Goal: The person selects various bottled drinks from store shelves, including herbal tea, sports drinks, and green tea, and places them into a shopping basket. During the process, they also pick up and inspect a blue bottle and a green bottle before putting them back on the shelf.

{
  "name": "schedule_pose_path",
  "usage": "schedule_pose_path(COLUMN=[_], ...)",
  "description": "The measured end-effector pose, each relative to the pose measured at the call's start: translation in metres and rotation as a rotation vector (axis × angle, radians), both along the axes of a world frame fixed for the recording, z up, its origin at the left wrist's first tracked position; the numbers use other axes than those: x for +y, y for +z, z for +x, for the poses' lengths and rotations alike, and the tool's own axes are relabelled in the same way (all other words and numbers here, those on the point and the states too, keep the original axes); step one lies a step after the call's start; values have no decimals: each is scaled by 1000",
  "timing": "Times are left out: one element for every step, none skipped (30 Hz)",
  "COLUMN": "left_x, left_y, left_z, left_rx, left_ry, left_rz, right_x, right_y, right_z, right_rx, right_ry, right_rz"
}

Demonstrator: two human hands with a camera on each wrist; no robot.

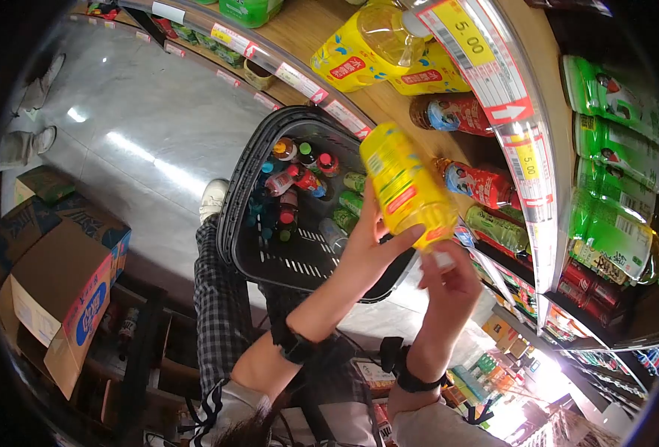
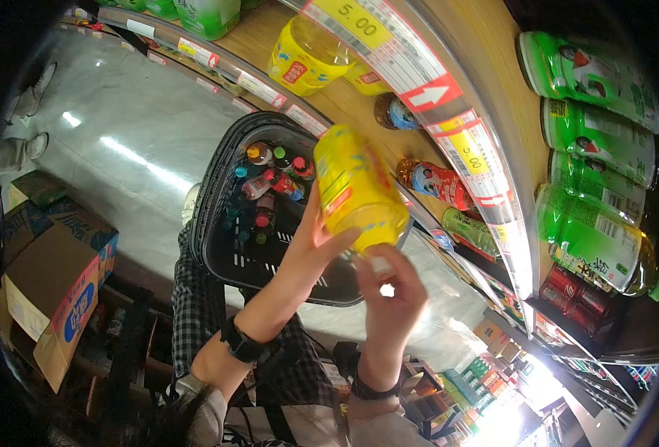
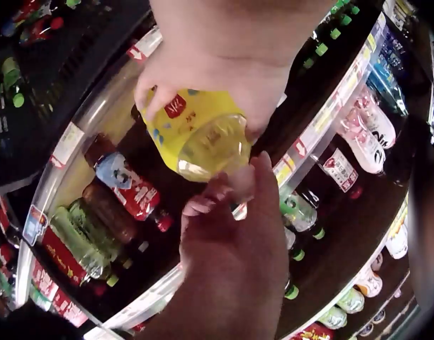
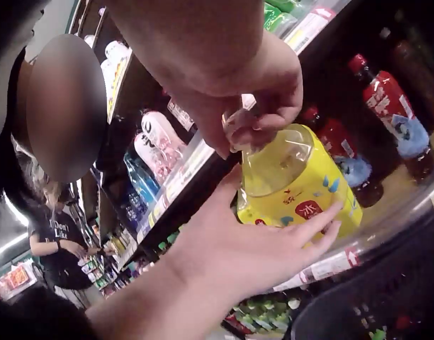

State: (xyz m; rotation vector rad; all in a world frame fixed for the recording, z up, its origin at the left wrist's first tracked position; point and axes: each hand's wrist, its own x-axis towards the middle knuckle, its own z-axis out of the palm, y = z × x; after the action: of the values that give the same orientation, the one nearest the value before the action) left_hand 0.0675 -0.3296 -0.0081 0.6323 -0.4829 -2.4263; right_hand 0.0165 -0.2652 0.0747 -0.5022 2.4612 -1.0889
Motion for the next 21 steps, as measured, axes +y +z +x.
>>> schedule_pose_path(left_x=[-9, -19, -29, -37, -43, -49, -55, -61, -66, -70, -73, -75, -76, -77, -79, -80, -82, -84, -85, -84, -82], left_y=[-2, -6, -9, -11, -12, -13, -13, -15, -16, -18, -23, -29, -34, -40, -42, -45, -49, -51, -53, -56, -58], left_z=[-2, -6, -10, -15, -19, -22, -24, -25, -25, -25, -27, -30, -31, -32, -32, -30, -28, -24, -21, -19, -17], left_rx=[21, 41, 63, 69, 75, 81, 119, 132, 145, 157, 154, 151, 145, 132, 119, 105, 109, 113, 120, 137, 155], left_ry=[-21, -42, -63, -58, -53, -51, -51, -59, -65, -71, -64, -53, -42, -61, -81, -104, -138, -173, -208, -228, -248], left_rz=[-50, -102, -154, -166, -177, -187, -152, -145, -139, -131, -136, -142, -146, -126, -106, -82, -18, 48, 115, 88, 63], right_x=[-4, -14, -26, -37, -45, -52, -59, -66, -69, -73, -76, -80, -83, -87, -91, -94, -99, -104, -110, -117, -126], right_y=[-2, -1, 2, 4, 4, 2, 0, -2, -6, -10, -15, -19, -22, -26, -31, -34, -36, -37, -36, -34, -32], right_z=[-6, -8, -10, -13, -18, -22, -25, -27, -30, -34, -38, -42, -46, -51, -54, -56, -57, -57, -58, -59, -58], right_rx=[109, 100, 92, 84, 98, 94, 89, 83, 53, 62, 72, 81, 58, 67, 76, 83, 73, 70, 68, 67, 97], right_ry=[38, 8, -23, -56, -44, -41, -39, -37, -33, -26, -17, -5, -13, -10, -8, -10, -10, -11, -11, -13, -41], right_rz=[8, -64, -136, -207, -215, -222, -231, -242, -250, -232, -215, -197, -189, -186, -182, -176, -176, -173, -170, -166, -145])
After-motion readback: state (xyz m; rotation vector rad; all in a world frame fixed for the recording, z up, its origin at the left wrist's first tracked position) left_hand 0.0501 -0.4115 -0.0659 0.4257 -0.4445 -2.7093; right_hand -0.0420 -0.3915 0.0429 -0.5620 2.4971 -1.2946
